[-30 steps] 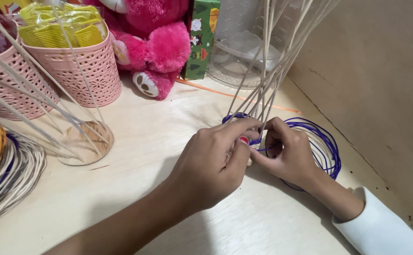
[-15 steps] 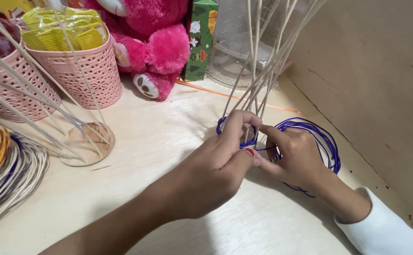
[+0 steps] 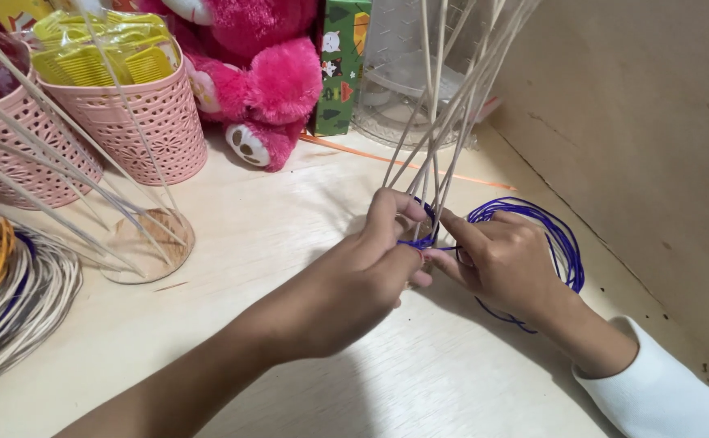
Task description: Weaving a purple reed strand through vertical supports to create a basket wall.
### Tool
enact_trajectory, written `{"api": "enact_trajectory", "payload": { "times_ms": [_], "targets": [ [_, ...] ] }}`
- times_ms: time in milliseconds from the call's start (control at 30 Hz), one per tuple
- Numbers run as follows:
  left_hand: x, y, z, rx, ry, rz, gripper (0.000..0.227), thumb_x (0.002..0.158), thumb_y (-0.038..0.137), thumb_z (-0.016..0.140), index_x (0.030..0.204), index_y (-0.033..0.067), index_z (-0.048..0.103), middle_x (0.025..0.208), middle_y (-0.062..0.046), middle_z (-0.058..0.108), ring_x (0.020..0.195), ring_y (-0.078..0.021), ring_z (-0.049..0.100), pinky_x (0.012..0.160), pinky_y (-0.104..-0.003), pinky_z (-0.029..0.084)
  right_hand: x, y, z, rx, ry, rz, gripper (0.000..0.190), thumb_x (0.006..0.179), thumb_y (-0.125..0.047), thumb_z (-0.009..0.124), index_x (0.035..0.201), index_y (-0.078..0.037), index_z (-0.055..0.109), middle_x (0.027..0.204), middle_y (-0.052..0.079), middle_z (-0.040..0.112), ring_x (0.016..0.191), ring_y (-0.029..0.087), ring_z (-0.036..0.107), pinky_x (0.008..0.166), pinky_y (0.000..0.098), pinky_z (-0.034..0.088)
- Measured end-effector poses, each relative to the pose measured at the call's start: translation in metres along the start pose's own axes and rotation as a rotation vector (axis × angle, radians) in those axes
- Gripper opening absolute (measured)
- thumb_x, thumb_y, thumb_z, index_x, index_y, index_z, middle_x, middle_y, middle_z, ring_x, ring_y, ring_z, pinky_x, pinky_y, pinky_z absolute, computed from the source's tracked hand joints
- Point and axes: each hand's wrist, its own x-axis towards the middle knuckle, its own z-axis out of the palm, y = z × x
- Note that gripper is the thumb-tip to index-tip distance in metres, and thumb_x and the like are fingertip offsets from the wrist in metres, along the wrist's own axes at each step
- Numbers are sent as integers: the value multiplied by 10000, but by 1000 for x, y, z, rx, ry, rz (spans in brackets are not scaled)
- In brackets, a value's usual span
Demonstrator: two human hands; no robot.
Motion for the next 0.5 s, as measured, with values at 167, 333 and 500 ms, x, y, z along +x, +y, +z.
{"api": "enact_trajectory", "payload": {
  "times_ms": [167,333,500],
  "targets": [
    [10,-8,-10,-87,4,8,687,750,320,449,1430,236,398,1600,-37,551,1348,-204,597,981,-381,491,-1,2,1,-39,-10,-10,460,975,-450,705,1238,-75,652,511,-34,513,429,167,493,493,351,401],
    [23,-32,2,6,27,245,652,904,297,322,1530,119,373,1597,-128,501,1466,-230,474,1095,-354,372,4,-4,-4,-52,-14,3,369,987,-455,705,915,-98,642,507,-22,507,422,163,486,457,340,381],
    [22,-40,18,249,115,396,711,888,268,393,1552,21,328,1655,-169,327,1555,-274,207,1208,-428,88,6,-5,-6,-21,38,2,405,983,-448,696,1087,-56,683,556,-3,571,446,177,530,484,349,428]
  ]
}}
